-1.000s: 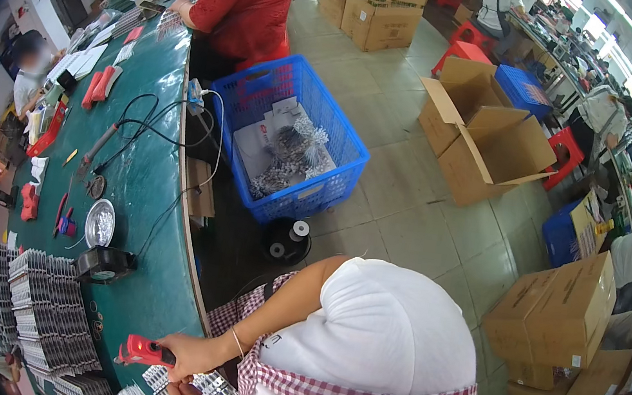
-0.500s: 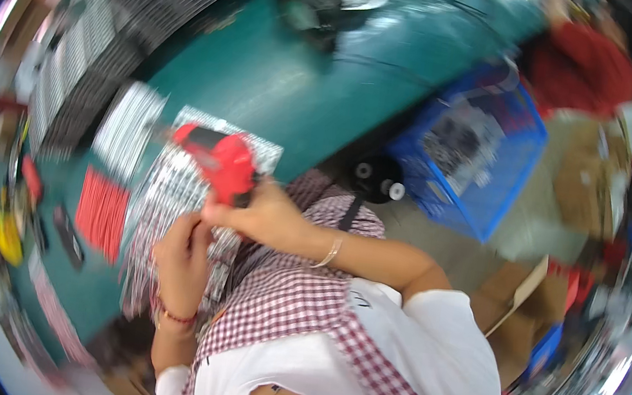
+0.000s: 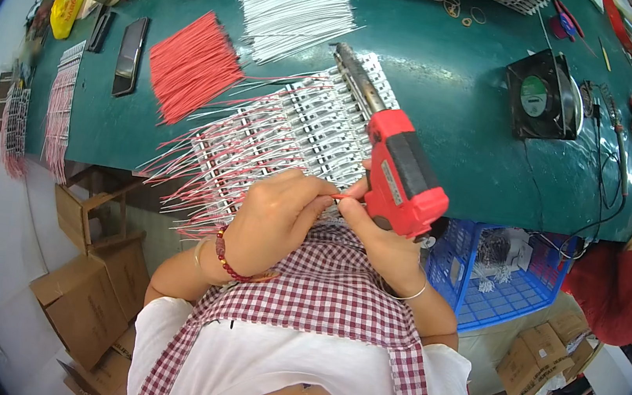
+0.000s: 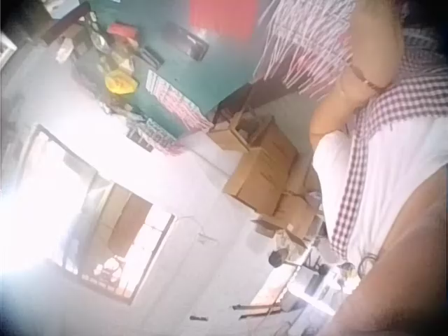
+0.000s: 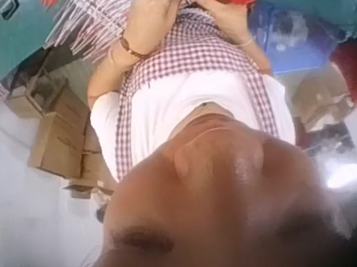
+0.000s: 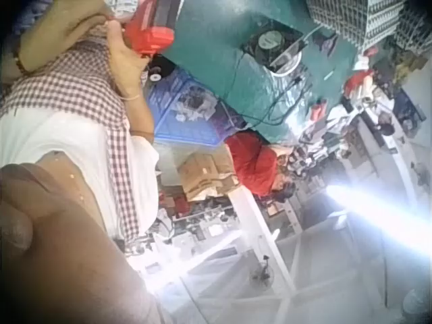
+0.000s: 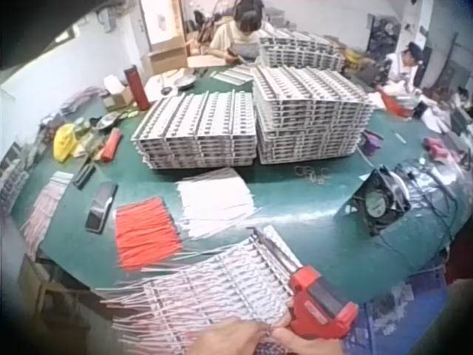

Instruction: The person solders wires to LED strips using a soldering iron.

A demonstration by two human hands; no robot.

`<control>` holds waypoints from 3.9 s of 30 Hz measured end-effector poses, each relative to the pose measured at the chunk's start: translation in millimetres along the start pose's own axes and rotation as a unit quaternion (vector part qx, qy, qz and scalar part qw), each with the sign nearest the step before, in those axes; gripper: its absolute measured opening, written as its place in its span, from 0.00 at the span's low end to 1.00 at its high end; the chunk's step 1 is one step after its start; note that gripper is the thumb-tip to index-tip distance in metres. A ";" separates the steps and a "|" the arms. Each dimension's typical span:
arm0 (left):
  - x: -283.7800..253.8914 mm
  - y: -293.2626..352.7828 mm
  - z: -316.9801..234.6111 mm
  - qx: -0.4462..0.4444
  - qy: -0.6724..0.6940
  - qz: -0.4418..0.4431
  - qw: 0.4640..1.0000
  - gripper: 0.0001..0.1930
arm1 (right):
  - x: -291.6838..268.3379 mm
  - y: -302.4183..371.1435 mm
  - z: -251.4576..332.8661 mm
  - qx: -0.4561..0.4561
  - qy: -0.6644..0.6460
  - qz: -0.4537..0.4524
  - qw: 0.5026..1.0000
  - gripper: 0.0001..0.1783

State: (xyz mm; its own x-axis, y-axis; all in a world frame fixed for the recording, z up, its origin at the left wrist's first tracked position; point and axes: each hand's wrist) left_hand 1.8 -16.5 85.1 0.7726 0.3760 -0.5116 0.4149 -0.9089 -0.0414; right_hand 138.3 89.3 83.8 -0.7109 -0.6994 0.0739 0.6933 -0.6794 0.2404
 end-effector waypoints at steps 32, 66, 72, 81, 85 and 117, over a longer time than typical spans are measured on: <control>-7.4 -82.4 73.7 0.139 -0.201 -0.086 0.966 0.07 | -51.2 3.4 -20.4 -0.007 -0.003 -0.091 0.996 0.22; 10.8 -25.6 -1.3 0.042 0.029 -0.004 0.999 0.04 | -12.2 -4.0 1.8 -0.085 0.092 0.006 0.992 0.22; 8.6 -23.8 0.0 0.019 0.065 0.008 0.998 0.04 | -15.1 -4.5 0.7 -0.094 0.116 0.025 0.988 0.24; 11.4 -20.4 5.2 0.063 -0.055 -0.039 0.996 0.06 | -12.0 -8.6 -0.1 -0.058 0.075 -0.018 0.995 0.25; 9.9 -21.0 2.7 0.096 -0.140 -0.050 0.984 0.07 | -12.7 -10.4 -1.5 -0.075 0.098 0.005 0.992 0.25; -2.3 -81.2 92.4 0.225 -0.289 -0.056 0.929 0.06 | -67.6 7.4 -41.6 0.022 0.157 -0.092 0.983 0.18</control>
State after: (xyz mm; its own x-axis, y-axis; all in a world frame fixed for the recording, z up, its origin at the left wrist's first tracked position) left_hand -78.1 39.7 10.4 0.2962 0.4306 -0.8526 0.1330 -0.9025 -0.4096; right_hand 196.3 122.3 40.3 -0.7475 -0.6049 -0.2745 0.5464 -0.7949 0.2636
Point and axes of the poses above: each hand's wrist, its own y-axis away from the middle knuckle, its own x-axis out of the palm, z = x × y, and after that the axes turned 4 degrees about -x, right-handed
